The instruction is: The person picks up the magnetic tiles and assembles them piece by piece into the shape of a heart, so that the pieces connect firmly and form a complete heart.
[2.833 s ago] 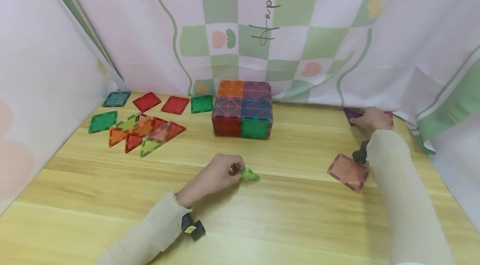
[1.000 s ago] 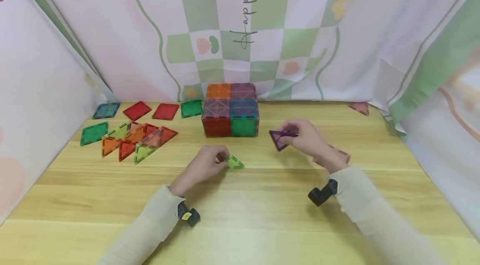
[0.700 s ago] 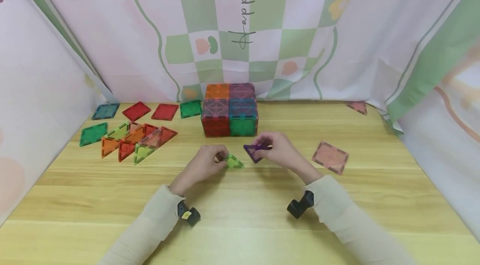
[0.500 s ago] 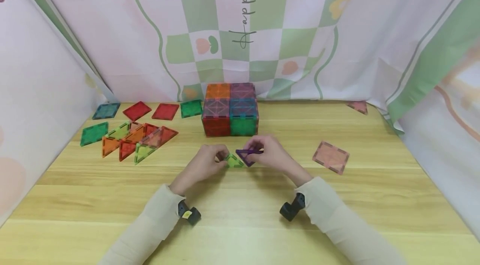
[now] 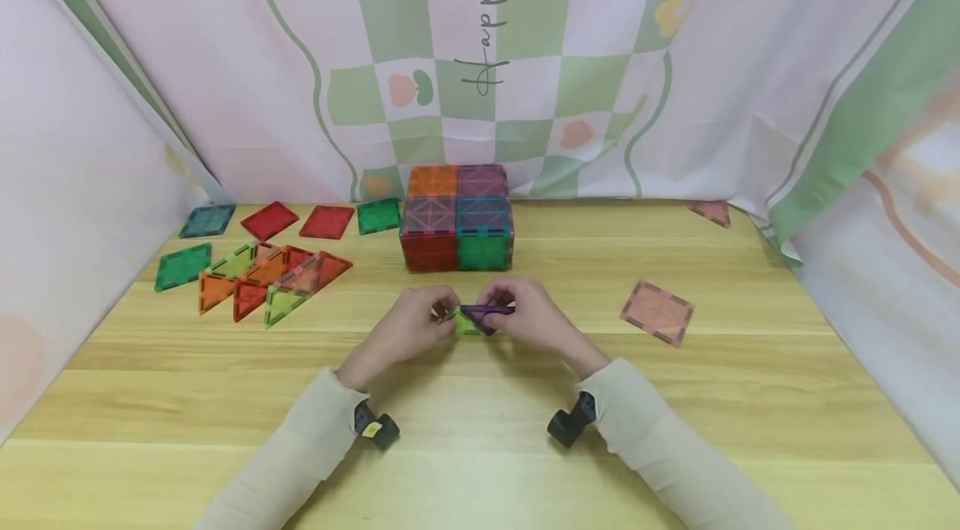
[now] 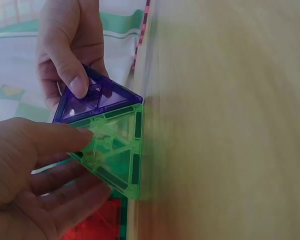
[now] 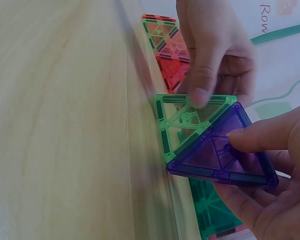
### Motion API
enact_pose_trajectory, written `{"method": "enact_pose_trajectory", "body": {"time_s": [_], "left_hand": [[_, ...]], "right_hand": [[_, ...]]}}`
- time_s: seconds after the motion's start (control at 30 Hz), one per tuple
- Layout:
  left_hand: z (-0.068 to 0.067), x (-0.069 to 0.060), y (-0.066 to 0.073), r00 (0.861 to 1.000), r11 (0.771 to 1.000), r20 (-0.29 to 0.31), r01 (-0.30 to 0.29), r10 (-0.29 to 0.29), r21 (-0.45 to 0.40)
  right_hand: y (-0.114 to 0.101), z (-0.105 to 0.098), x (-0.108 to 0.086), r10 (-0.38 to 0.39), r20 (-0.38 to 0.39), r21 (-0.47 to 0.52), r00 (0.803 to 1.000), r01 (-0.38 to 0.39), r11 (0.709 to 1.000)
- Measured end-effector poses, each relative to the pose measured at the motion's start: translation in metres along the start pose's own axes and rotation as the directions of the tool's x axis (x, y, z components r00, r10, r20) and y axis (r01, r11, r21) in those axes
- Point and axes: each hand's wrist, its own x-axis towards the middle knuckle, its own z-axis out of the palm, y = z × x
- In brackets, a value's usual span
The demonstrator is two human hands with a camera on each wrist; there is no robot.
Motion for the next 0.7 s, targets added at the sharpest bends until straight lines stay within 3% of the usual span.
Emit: {"method": "enact_pose_trajectory", "body": {"time_s": [0.23, 0.43, 0.63, 0.7], "left_hand": [[0.002, 0.002, 0.006, 0.999, 0.998, -0.02, -0.04, 0.039, -0.054], [0.003, 0.004, 0.006, 1.0, 0.998, -0.022, -0.017, 0.016, -0.053], [0.003, 0.004, 0.005, 1.0, 0.998, 0.0, 0.005, -0.005, -0.055], [0.003, 0.003, 0.005, 1.0, 0.998, 0.01, 0.014, -0.013, -0.057]], "right_hand": [[0.0, 0.003, 0.001, -0.015, 0.0, 0.004, 1.0, 0.015, 1.0], [0.001, -0.003, 0.001, -0.021, 0.036, -0.011, 0.999, 0.022, 1.0], [0.014, -0.039, -0.002, -0.019, 0.109, -0.028, 0.994, 0.022, 0.999], [0.021, -0.057, -0.004, -0.016, 0.097, -0.038, 0.995, 0.019, 0.999]]}}
